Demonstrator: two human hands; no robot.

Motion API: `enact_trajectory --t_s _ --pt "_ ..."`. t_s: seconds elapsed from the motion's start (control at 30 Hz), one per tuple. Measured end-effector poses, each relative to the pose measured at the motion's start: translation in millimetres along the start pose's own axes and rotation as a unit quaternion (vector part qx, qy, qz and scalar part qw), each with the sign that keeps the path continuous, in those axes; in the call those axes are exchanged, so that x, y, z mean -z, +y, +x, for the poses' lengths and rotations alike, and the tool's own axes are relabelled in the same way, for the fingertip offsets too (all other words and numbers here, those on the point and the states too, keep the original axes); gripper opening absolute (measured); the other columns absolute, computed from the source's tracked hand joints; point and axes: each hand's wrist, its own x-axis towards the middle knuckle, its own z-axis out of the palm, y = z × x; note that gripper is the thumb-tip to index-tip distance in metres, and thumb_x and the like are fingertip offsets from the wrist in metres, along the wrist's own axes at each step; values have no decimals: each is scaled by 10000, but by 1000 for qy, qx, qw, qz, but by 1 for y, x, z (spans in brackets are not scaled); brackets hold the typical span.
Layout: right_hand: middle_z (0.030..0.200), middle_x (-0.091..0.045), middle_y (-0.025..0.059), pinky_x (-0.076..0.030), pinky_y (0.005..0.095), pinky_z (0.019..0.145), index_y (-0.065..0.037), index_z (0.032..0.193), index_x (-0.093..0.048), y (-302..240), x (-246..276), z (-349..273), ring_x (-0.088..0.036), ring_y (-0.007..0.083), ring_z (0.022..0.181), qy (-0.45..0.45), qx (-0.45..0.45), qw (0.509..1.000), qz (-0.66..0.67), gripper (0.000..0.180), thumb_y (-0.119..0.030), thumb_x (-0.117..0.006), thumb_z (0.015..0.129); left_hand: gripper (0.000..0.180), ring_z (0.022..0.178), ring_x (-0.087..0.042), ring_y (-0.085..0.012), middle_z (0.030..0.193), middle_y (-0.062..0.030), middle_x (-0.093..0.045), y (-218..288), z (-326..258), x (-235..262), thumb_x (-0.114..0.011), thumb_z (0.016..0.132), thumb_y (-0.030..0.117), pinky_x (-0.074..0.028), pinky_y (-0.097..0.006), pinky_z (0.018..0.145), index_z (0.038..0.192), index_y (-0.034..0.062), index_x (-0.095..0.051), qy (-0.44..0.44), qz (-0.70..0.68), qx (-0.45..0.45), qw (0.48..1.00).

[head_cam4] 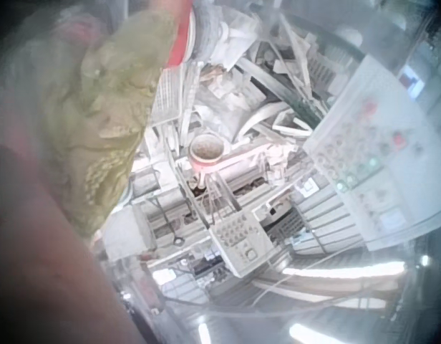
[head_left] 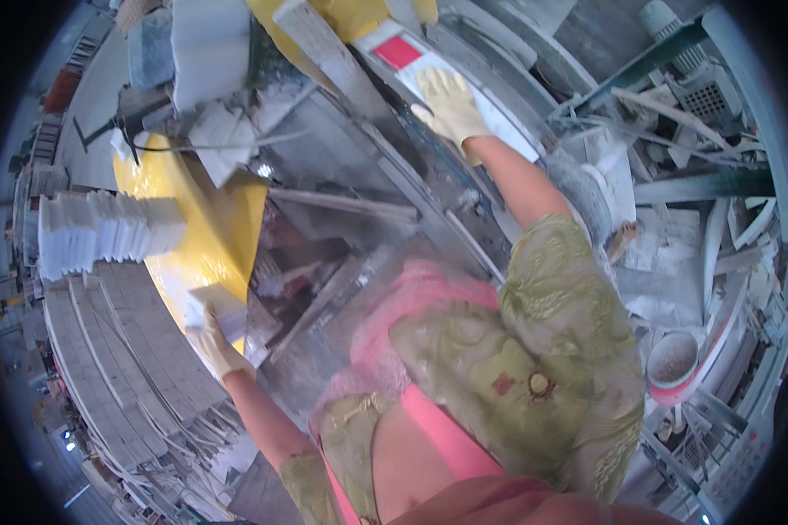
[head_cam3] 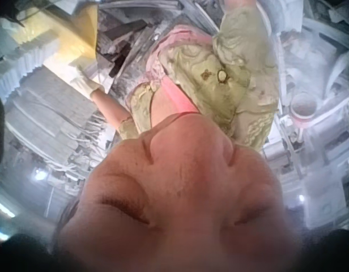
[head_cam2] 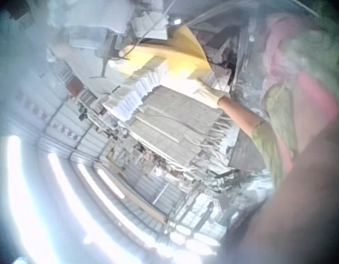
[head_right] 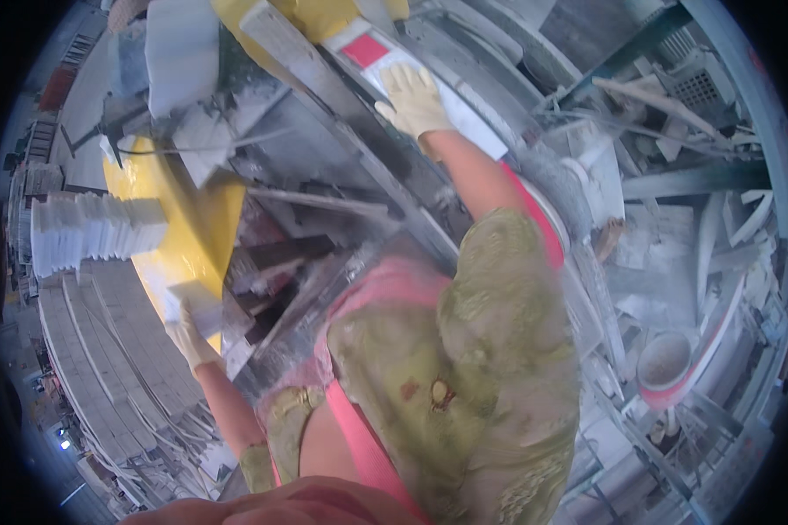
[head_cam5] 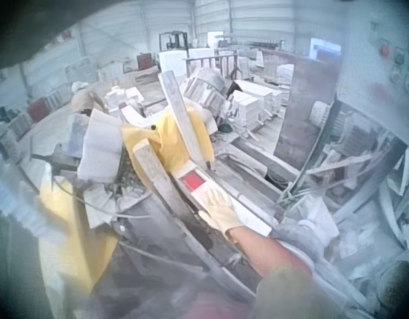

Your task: The person repeatedly picks up white rectangular boards from a machine output area and stacks them on a nearby pile. The person handles the boards by hand, aligning them and placing them in a growing stack.

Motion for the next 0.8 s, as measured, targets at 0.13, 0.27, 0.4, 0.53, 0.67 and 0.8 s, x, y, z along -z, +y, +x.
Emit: enact_trajectory --t_s 0.13,0.27,0.4,0.53,0.67,0.8 --pt "1624 -376 164 -195 458 1254 -64 1561 -384 16 -1 -33 -310 313 1523 -25 30 999 32 712 -485 -516 1002 514 1090 -571 -305 1154 -200 -578 -1 -2 2 -733 927 362 -453 -407 1014 1156 -62 -556 30 77 -38 996" --pt "1655 -311 167 -245 423 1242 -65 1570 -367 63 47 -66 -303 325 1526 -95 73 978 171 764 -458 -597 957 582 1042 -581 -300 1134 -199 -585 -8 7 3 -775 887 406 -471 -414 966 1145 -67 -556 48 60 2 997" --pt "1623 -355 155 -294 454 1218 -85 1573 -360 89 114 -139 -322 330 1505 -182 90 971 125 872 -353 -756 844 602 1010 -592 -282 1111 -188 -582 -17 17 7 -805 862 410 -480 -404 944 1135 -65 -556 73 118 -17 990" --pt "1592 -396 142 -305 491 1204 -92 1577 -348 60 113 -176 -354 327 1479 -153 43 987 -23 927 -332 -798 803 614 1013 -581 -270 1102 -172 -554 -20 19 10 -806 860 417 -474 -392 947 1133 -72 -554 63 135 -7 989" --pt "1611 -376 136 -299 498 1210 -85 1574 -349 36 89 -179 -336 297 1499 -29 3 996 -84 908 -353 -786 824 618 1035 -553 -261 1114 -157 -534 -17 15 8 -807 856 428 -459 -392 965 1114 -67 -542 57 67 -1 996" --pt "1506 -513 136 -355 434 1179 -58 1495 -443 43 92 -172 -458 274 1417 -52 2 996 -67 680 -297 -690 908 621 1070 -539 -258 1130 -150 -532 -8 7 5 -803 858 423 -443 -402 994 1151 -47 -521 69 107 1 992"
